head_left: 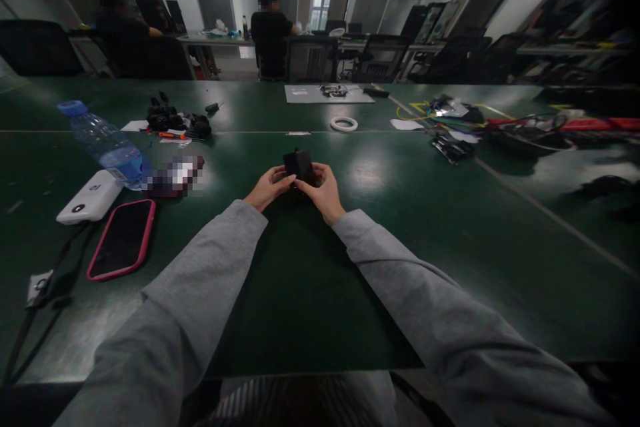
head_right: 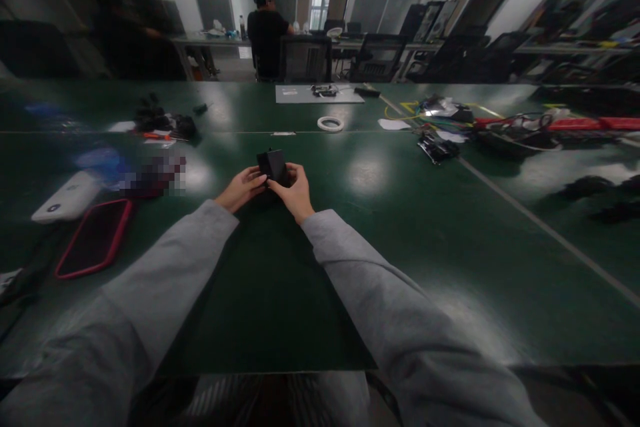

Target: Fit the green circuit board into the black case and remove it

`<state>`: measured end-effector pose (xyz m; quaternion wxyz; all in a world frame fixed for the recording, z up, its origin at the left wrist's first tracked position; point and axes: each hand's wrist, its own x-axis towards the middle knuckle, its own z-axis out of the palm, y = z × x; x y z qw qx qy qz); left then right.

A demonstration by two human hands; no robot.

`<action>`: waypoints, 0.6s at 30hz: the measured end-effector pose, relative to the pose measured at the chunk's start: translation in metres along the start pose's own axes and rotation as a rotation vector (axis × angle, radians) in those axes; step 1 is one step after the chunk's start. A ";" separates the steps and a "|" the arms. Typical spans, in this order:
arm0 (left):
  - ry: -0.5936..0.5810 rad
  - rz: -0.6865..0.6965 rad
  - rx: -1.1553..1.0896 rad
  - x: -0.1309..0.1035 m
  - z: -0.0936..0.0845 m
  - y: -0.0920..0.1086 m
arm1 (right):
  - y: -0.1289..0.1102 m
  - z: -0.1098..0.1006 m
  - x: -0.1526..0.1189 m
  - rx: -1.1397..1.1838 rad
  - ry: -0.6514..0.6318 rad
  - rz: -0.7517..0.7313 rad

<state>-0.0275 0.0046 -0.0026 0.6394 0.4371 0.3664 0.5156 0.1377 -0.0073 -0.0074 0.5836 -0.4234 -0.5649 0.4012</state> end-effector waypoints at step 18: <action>0.008 -0.019 -0.188 0.001 -0.008 0.000 | -0.006 0.004 -0.013 -0.156 0.071 -0.213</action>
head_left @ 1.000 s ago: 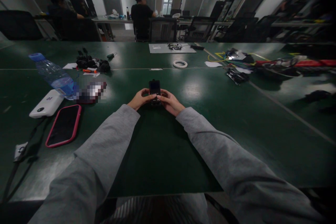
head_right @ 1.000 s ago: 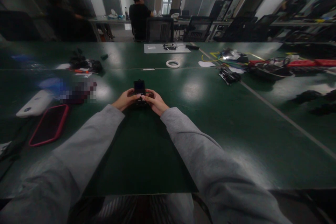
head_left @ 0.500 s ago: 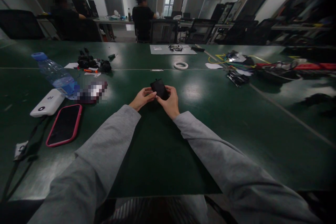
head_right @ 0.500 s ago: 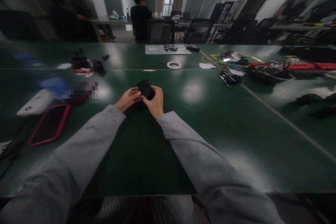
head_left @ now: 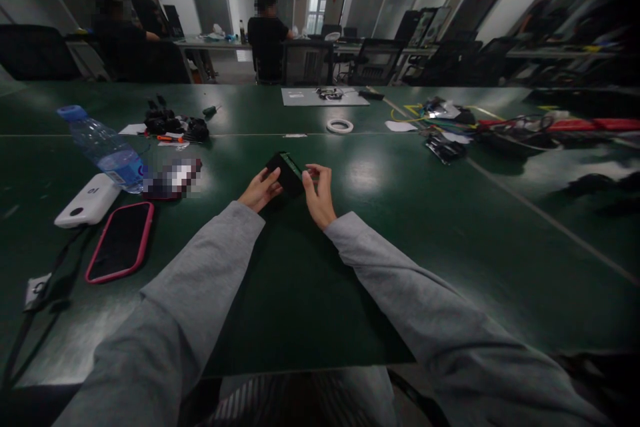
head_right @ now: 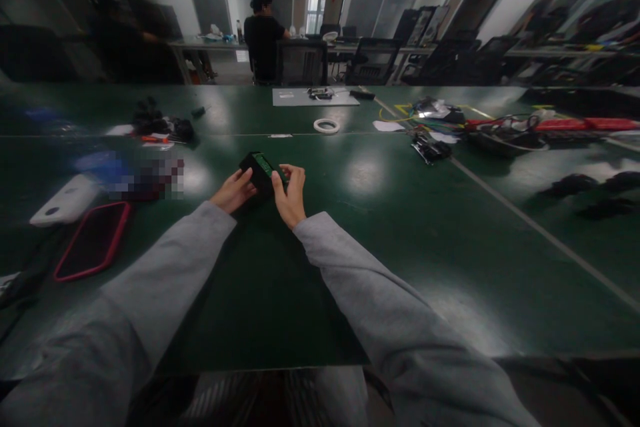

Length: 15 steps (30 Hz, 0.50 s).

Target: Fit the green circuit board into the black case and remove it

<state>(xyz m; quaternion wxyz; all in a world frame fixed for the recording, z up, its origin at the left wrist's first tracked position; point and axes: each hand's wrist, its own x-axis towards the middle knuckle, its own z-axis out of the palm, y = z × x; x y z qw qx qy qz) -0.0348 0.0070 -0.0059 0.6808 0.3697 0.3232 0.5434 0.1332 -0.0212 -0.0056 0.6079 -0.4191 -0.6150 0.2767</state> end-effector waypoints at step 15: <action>-0.021 -0.123 -0.096 0.001 0.007 0.002 | -0.014 0.003 0.009 0.845 -0.398 0.808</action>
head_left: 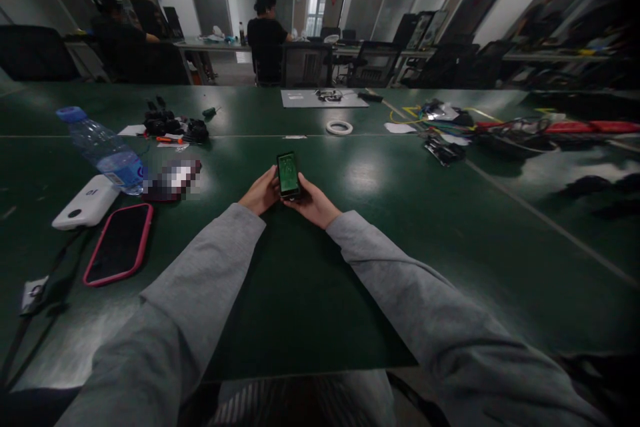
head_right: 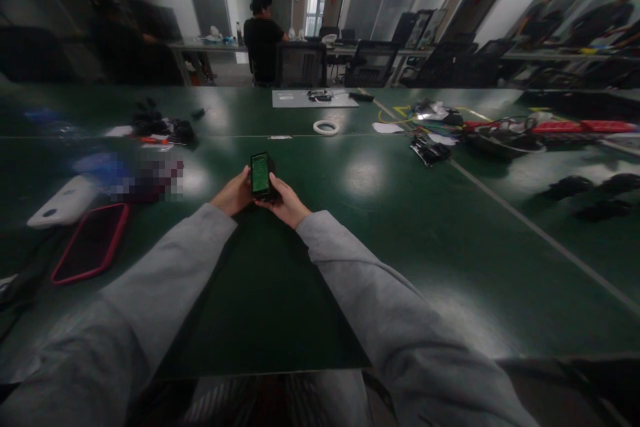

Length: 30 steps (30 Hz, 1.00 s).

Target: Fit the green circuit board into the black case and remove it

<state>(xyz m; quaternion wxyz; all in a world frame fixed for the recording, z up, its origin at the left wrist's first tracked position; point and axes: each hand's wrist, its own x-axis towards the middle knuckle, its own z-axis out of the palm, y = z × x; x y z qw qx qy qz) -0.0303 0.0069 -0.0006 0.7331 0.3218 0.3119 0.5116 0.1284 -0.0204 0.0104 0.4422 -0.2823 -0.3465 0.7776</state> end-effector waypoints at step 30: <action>0.107 0.004 -0.005 0.004 0.000 -0.005 | 0.030 -0.004 0.015 -1.170 0.234 -0.709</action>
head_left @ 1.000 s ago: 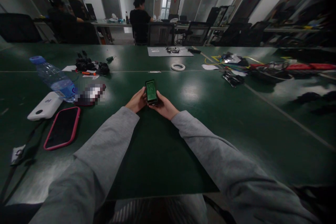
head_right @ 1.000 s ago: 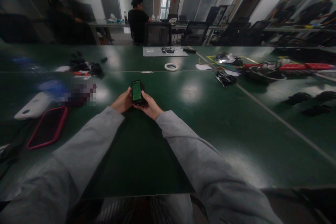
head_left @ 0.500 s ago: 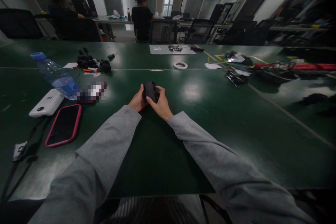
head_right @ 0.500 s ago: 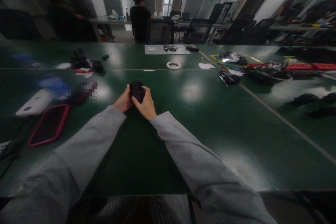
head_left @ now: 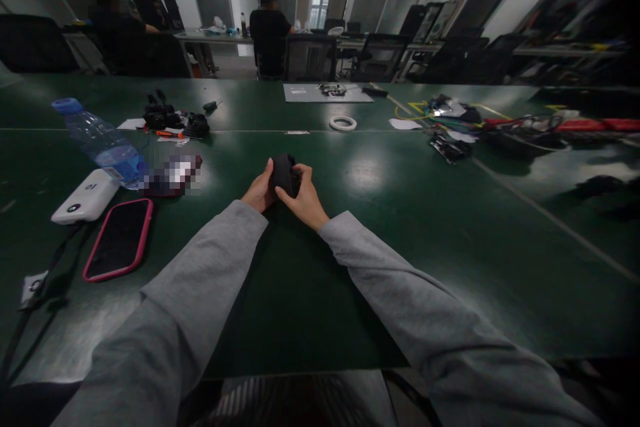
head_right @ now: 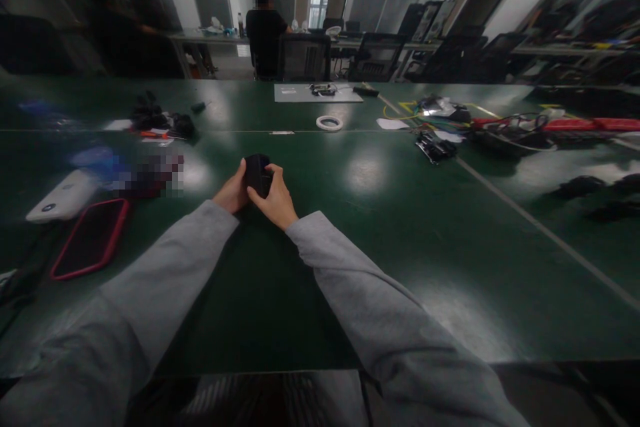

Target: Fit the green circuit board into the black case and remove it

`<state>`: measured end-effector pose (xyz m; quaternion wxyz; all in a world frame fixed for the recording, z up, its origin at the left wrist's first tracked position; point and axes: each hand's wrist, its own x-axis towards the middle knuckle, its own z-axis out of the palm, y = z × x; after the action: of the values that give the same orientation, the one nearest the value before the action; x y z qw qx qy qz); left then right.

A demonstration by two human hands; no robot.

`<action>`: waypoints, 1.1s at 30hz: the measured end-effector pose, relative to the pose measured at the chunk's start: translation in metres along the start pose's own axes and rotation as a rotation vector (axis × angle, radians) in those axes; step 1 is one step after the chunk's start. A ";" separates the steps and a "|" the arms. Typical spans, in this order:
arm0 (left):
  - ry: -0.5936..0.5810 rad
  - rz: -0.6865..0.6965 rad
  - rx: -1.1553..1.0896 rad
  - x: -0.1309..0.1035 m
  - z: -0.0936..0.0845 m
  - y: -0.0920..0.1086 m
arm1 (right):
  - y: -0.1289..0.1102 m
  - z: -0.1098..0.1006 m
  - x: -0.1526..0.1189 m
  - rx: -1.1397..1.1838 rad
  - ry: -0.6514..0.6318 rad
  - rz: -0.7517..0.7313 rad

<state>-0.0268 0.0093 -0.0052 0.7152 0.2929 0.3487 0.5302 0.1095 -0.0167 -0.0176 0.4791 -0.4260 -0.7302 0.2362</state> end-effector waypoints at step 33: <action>-0.028 -0.111 -0.231 -0.013 0.002 0.016 | -0.005 -0.006 -0.001 -0.193 0.282 -0.058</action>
<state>-0.0369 0.0007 0.0114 0.7771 0.1965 0.2910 0.5224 0.1130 -0.0202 -0.0116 0.5402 -0.4776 -0.6872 0.0891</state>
